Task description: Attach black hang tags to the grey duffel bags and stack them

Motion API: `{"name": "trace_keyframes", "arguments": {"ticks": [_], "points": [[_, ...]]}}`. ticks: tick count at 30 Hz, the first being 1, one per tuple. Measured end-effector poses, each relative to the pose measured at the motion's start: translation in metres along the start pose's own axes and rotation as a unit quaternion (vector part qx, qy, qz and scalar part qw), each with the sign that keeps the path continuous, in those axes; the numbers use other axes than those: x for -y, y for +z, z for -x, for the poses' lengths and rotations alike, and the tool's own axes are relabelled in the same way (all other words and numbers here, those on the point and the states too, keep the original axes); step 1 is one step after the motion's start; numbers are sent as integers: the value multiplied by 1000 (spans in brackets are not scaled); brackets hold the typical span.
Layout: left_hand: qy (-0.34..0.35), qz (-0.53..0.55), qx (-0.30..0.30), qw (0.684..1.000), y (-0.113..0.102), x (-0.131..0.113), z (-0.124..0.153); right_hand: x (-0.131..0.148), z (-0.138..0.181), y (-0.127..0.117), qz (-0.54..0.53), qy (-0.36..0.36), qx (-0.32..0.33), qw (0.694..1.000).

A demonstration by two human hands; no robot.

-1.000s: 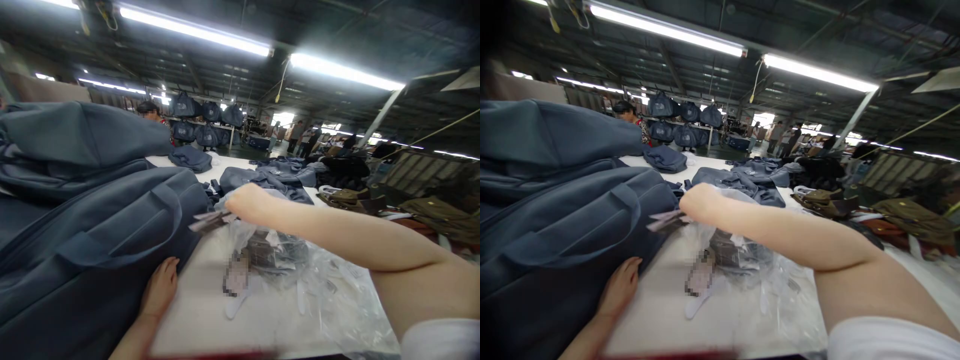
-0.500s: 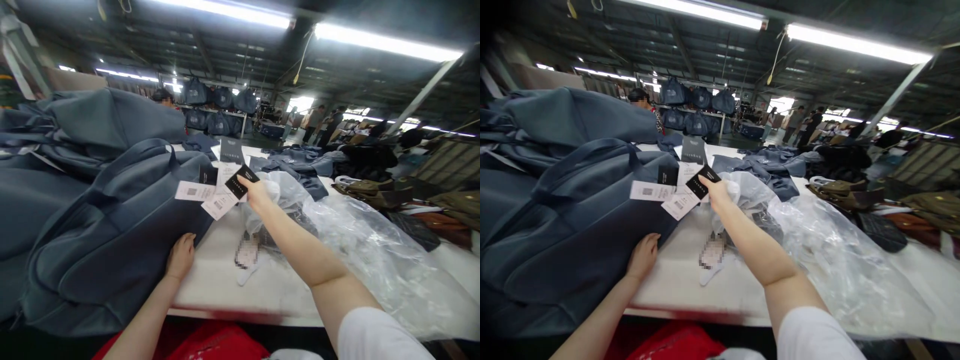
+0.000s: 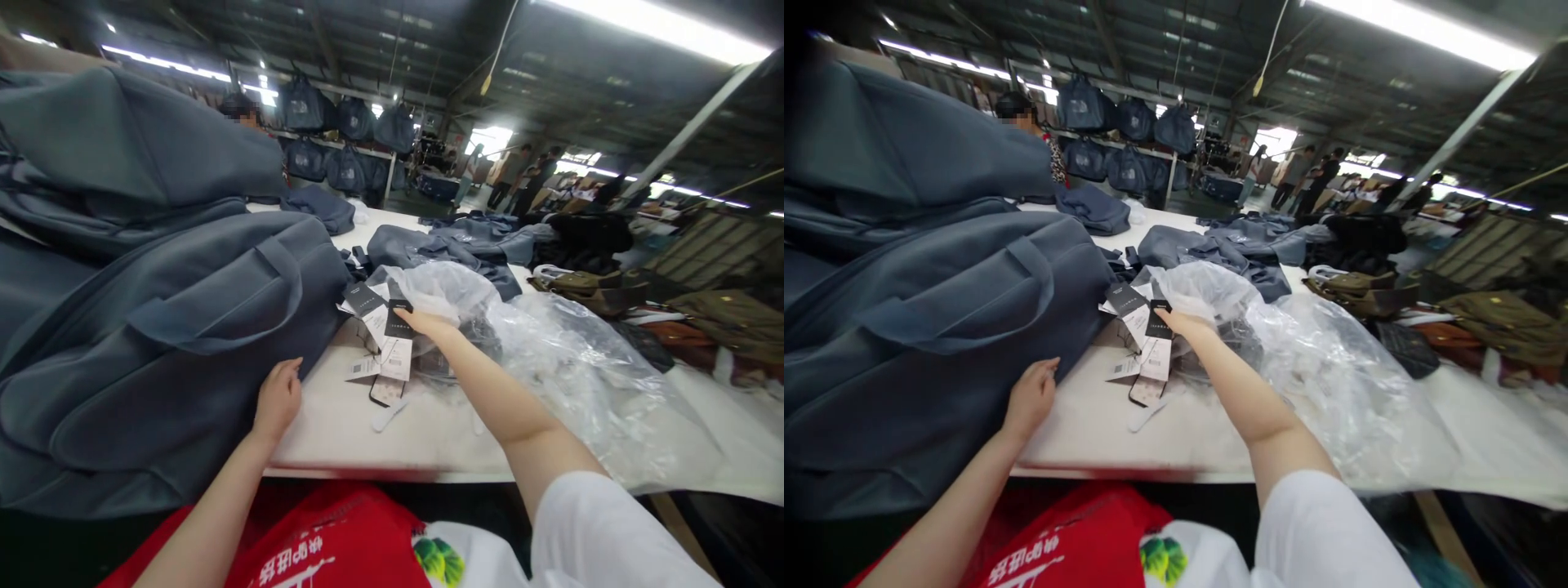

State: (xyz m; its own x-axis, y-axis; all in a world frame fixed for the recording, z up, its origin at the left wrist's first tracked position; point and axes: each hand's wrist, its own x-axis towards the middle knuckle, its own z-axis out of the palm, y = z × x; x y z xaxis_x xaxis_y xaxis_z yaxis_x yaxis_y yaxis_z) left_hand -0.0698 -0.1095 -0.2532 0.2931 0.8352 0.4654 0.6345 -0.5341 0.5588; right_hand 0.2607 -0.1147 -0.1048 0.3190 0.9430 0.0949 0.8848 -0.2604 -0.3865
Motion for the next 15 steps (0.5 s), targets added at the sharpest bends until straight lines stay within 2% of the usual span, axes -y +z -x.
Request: {"name": "trace_keyframes", "arguments": {"ticks": [5, 8, 10, 12, 15], "points": [[-21, 89, 6, 996, -24, -37, 34, 6, 40, -20, -34, -14, -66, 997], [-59, 186, 52, 979, -36, -63, 51, 8, 74, -19, -181, -6, -42, 983], [-72, 217, 82, 970, -44, -79, 54, 9, 93, -9, -319, 11, -41, 947], [-69, 207, 84, 972, -51, -93, 51, 10, 108, 6, -435, 31, -59, 898], [-40, 160, 80, 983, -55, -108, 37, 15, 122, 26, -535, 69, -26, 842]]}}
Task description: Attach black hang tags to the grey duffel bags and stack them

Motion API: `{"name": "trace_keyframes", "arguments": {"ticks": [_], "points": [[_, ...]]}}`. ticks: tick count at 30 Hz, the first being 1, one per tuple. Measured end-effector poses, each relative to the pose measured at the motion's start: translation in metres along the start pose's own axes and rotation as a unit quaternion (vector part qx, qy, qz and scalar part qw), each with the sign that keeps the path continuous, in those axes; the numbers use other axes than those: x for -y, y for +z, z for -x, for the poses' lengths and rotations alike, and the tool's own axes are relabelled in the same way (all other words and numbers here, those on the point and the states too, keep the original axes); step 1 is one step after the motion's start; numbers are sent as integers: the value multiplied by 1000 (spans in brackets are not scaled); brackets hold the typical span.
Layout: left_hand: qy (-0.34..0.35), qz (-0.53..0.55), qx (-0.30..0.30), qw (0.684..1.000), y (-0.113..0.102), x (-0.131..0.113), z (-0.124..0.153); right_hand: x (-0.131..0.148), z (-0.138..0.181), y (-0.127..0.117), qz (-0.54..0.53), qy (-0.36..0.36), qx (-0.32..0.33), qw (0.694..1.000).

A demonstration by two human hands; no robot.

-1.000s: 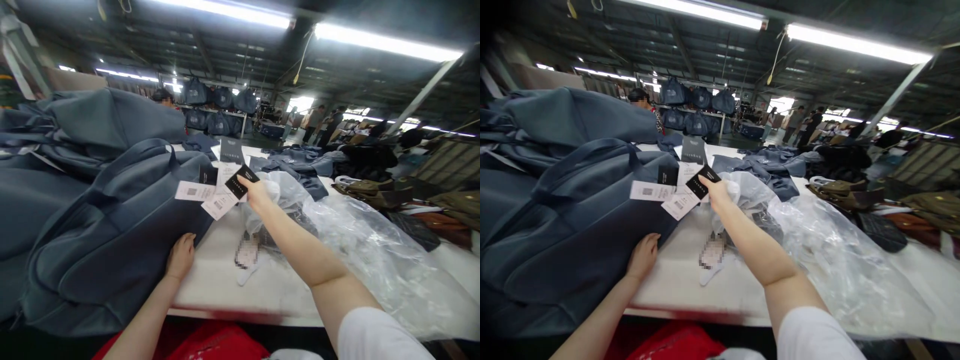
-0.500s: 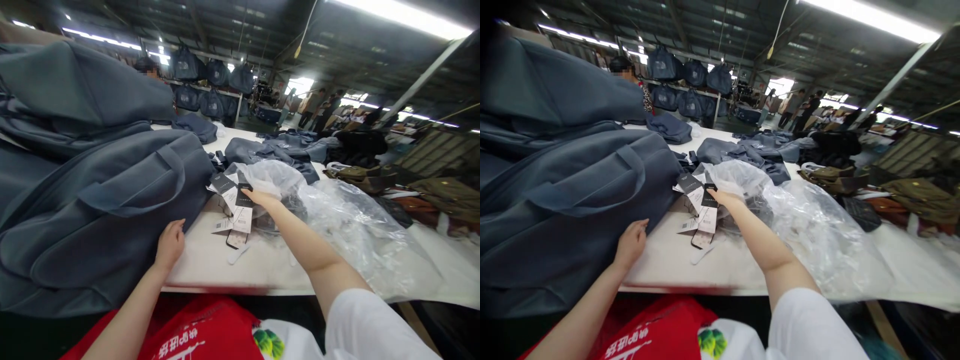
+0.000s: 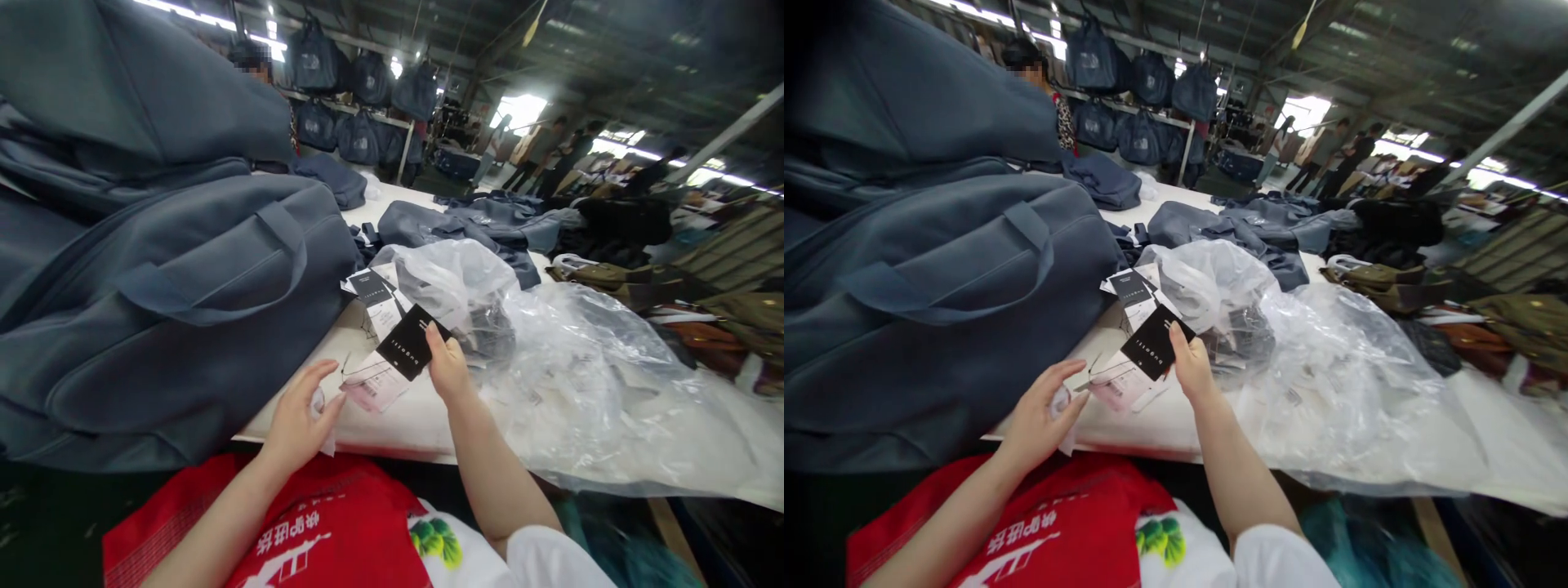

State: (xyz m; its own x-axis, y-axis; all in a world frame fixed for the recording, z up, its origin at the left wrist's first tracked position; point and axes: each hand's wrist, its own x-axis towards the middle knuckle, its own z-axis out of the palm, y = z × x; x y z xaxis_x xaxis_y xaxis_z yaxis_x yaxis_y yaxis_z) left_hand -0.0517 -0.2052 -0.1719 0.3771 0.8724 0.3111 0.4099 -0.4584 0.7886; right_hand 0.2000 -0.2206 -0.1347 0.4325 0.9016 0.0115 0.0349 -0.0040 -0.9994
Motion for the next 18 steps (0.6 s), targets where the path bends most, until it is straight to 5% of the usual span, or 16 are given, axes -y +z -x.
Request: {"name": "trace_keyframes", "arguments": {"ticks": [4, 8, 12, 15, 18], "points": [[-3, -11, 110, 994, 10, -10, -17, -14, 8, 14, -91, 64, 17, 994], [-74, 100, 172, 977, 26, -10, -21, -25, 13, 23, -133, 92, 8, 987], [-142, 180, 141, 963, 31, -8, -17, -31, 20, 23, 37, -26, 2, 999], [-178, 211, 131, 952, 29, -6, -16, -31, 28, 23, 201, -130, 100, 966], [-163, 197, 127, 958, 19, -3, -18, -29, 35, 24, 209, -101, 228, 945]]}}
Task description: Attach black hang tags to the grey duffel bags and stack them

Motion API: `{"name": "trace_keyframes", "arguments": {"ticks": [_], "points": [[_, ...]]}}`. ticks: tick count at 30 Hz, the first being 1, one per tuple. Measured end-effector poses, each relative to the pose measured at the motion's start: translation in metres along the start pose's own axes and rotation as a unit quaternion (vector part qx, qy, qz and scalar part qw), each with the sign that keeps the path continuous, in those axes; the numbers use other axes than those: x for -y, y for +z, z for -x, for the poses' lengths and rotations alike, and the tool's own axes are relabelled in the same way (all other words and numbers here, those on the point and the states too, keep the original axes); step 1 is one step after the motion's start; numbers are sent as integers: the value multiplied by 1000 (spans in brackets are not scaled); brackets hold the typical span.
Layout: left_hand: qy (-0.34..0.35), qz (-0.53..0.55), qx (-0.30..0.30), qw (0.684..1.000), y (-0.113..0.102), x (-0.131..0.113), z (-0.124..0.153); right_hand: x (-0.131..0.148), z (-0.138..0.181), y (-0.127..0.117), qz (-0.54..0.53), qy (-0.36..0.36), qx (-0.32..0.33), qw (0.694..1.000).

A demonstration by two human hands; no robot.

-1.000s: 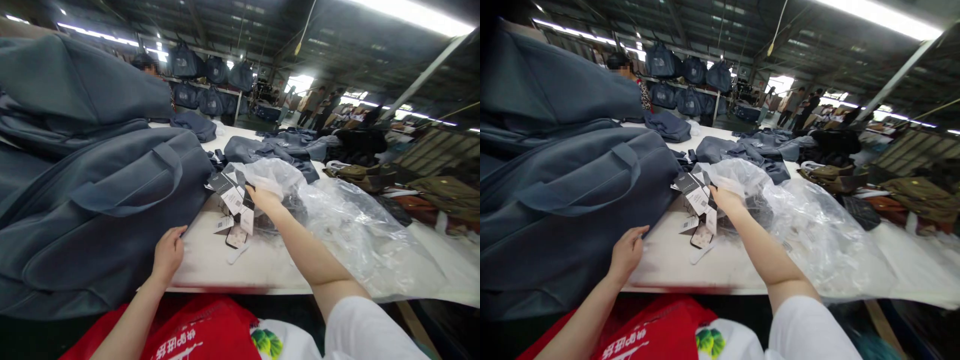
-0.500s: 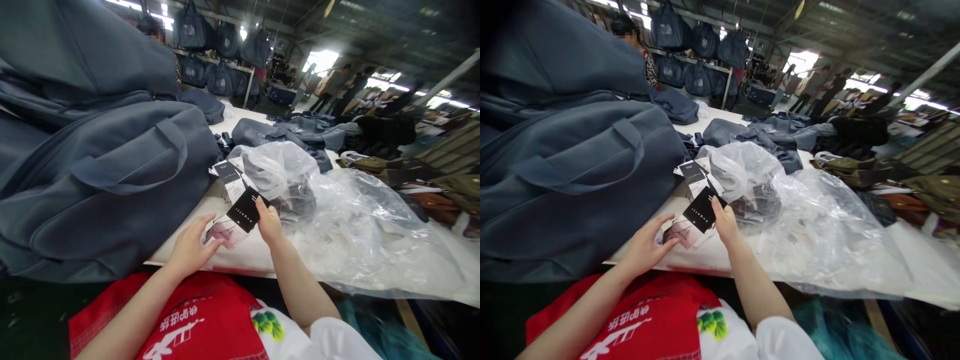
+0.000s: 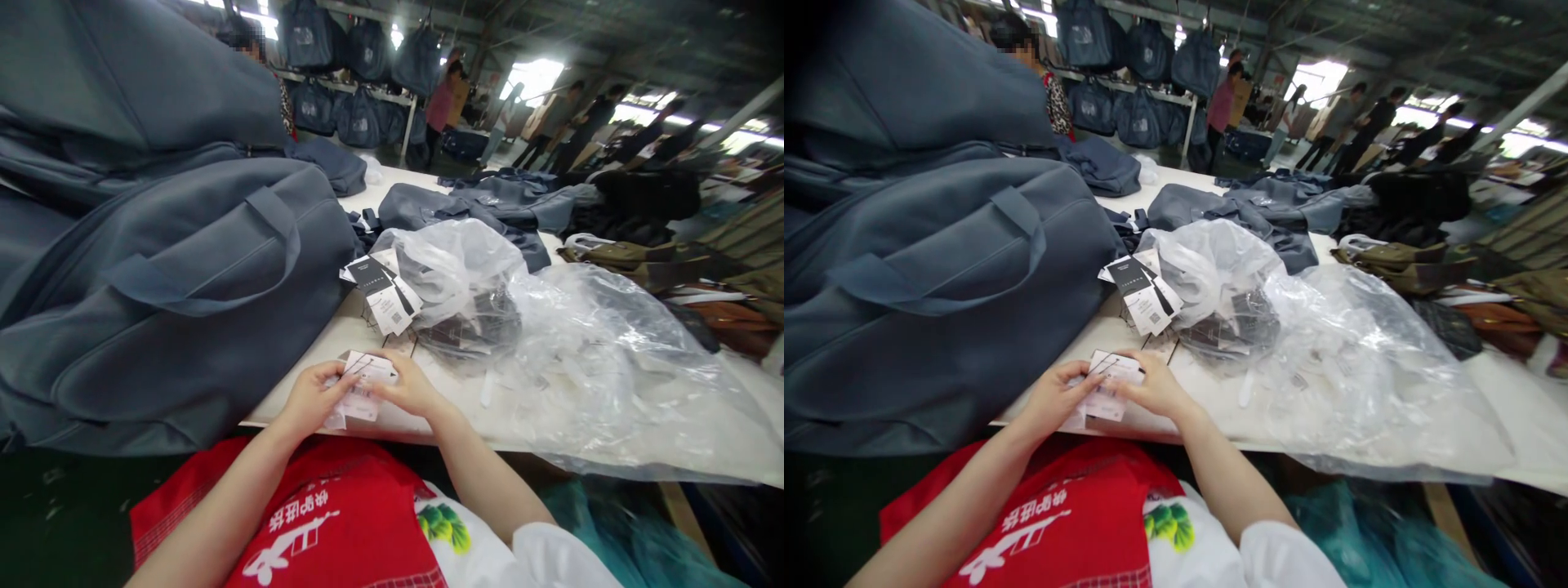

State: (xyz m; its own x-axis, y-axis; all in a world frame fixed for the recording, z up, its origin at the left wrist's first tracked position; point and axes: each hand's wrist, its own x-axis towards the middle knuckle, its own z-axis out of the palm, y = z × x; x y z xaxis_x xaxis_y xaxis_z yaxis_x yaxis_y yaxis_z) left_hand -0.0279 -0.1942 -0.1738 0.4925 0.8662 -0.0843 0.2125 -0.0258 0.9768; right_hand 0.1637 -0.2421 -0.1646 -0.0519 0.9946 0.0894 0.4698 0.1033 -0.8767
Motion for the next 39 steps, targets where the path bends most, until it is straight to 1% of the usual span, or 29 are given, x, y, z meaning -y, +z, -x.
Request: {"name": "trace_keyframes", "arguments": {"ticks": [1, 2, 4, 7, 8, 9, 10, 12, 14, 16, 18, 19, 21, 23, 25, 27, 31, 36, 39], "points": [[12, -23, 8, 1000, -6, -1, 0, 1, 1, 1, -12, 12, 17, 1000], [20, -49, 25, 998, -12, -3, 0, 2, 2, 1, -17, 22, 14, 1000], [19, -90, 82, 992, -28, -6, 1, 5, 2, -2, -1, 26, -20, 999], [-18, -98, 192, 976, -50, -9, 5, 8, 0, -10, 28, 23, -59, 998], [-33, -90, 217, 972, -54, -10, 6, 9, -1, -13, 26, 26, -63, 997], [-46, -84, 228, 969, -56, -9, 7, 10, -2, -14, 21, 31, -67, 997], [-54, -82, 222, 970, -56, -8, 8, 10, -3, -14, 11, 37, -68, 997], [-56, -94, 175, 979, -51, -5, 9, 9, -4, -11, -16, 52, -70, 996], [-31, -112, 118, 986, -43, 0, 10, 7, -5, -5, -45, 70, -71, 994], [0, -126, 83, 989, -33, 4, 12, 5, -6, 2, -69, 83, -75, 991], [18, -118, 85, 989, -24, 8, 13, 3, -8, 8, -88, 90, -86, 988], [17, -107, 93, 990, -20, 10, 14, 2, -9, 11, -98, 92, -95, 986], [-12, -72, 106, 992, -13, 13, 16, 3, -12, 13, -119, 97, -112, 982], [-53, -42, 106, 992, -9, 15, 19, 3, -13, 13, -126, 91, -121, 980], [-75, -23, 108, 991, -7, 15, 22, 3, -13, 11, -99, 74, -119, 985], [-64, -22, 99, 993, -8, 13, 25, 3, -12, 10, -61, 53, -92, 993], [-30, -75, 28, 996, -12, 6, 26, 3, -6, 13, -40, 26, -11, 999], [-14, -92, -39, 995, -10, 1, 23, 13, 2, 19, -103, 12, 43, 994], [-9, -70, -45, 996, -8, 0, 24, 19, 6, 22, -60, 15, 50, 997]]}}
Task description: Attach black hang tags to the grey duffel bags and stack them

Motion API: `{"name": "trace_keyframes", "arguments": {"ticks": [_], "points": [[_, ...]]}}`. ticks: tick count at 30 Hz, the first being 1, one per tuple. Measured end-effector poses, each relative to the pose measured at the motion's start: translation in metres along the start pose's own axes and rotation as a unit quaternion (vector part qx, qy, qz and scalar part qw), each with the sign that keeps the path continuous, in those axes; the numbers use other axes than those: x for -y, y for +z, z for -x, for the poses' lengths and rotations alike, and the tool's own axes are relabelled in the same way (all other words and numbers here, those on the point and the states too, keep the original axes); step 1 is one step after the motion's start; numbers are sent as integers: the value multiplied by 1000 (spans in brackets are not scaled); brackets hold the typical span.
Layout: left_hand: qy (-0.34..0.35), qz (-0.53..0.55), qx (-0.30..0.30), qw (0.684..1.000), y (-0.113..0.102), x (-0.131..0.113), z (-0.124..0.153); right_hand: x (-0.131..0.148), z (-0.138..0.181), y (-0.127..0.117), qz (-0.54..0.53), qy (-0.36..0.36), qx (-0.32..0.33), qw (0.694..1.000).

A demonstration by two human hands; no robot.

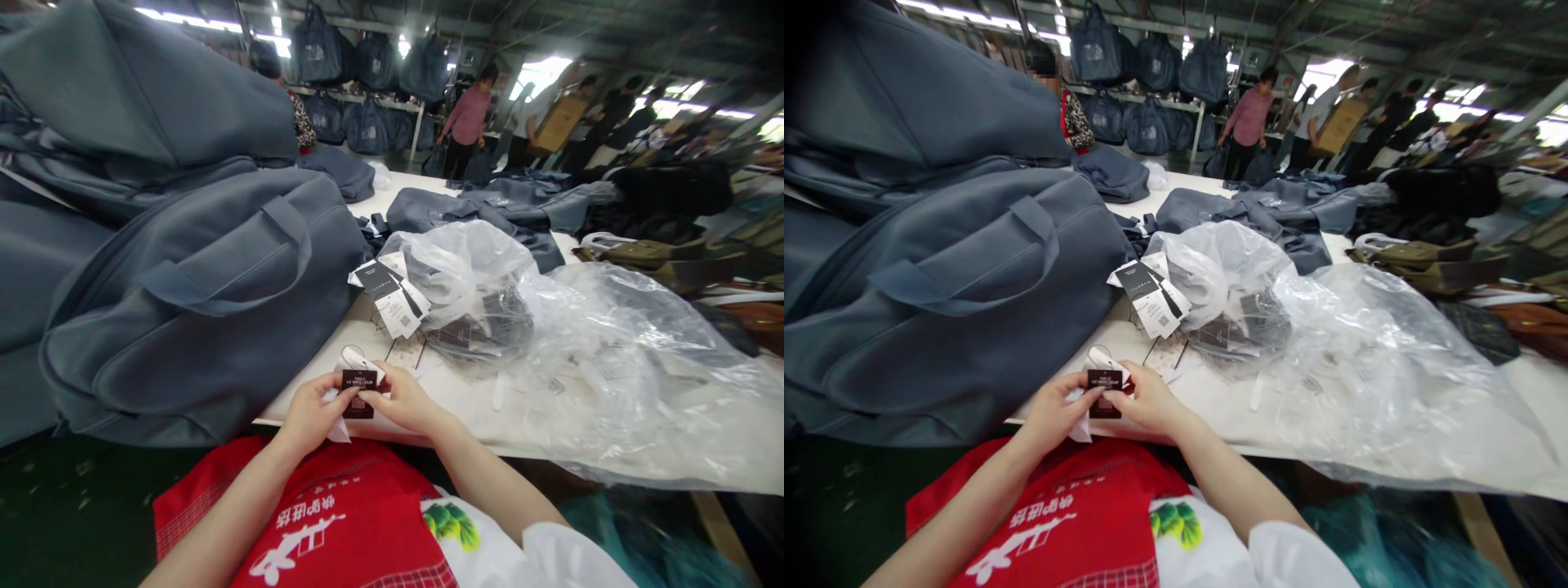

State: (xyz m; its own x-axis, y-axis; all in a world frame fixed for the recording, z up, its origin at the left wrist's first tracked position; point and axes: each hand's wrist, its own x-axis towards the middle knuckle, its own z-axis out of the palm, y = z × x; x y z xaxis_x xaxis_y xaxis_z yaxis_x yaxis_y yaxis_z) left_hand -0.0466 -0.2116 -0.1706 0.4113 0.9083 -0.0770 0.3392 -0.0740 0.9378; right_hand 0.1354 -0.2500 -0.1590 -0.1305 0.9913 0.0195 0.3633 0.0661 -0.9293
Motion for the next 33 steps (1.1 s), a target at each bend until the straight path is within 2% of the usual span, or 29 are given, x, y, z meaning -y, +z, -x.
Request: {"name": "trace_keyframes", "arguments": {"ticks": [3, 5, 8, 11, 14, 17, 24, 28, 30, 33], "points": [[-20, 55, 3, 998, -1, 3, 1, 1, 1, 2, 44, -13, -10, 999], [-40, 67, -19, 997, -3, 6, 0, -1, 2, 2, 65, -16, -12, 998], [-57, 20, -54, 997, -6, 8, -4, -4, 4, 3, 113, -25, 0, 993], [-108, -1, -41, 993, -7, 8, -10, -3, 6, 4, 175, -47, 34, 983], [-168, 58, -54, 983, -5, 8, -14, 1, 7, 5, 217, -62, 55, 973], [-193, 134, -64, 970, -3, 9, -16, 1, 7, 6, 242, -61, 65, 966], [-188, 228, -51, 954, 2, 9, -13, -2, 13, 7, 278, -35, 72, 957], [-136, 262, -66, 953, -11, -1, -12, -3, 14, 8, 304, -9, 69, 950], [-107, 284, -45, 952, -27, -12, -13, -5, 13, 10, 327, 7, 69, 943], [-110, 369, 78, 920, -51, -33, -12, -7, 13, 11, 340, 17, 65, 938]]}}
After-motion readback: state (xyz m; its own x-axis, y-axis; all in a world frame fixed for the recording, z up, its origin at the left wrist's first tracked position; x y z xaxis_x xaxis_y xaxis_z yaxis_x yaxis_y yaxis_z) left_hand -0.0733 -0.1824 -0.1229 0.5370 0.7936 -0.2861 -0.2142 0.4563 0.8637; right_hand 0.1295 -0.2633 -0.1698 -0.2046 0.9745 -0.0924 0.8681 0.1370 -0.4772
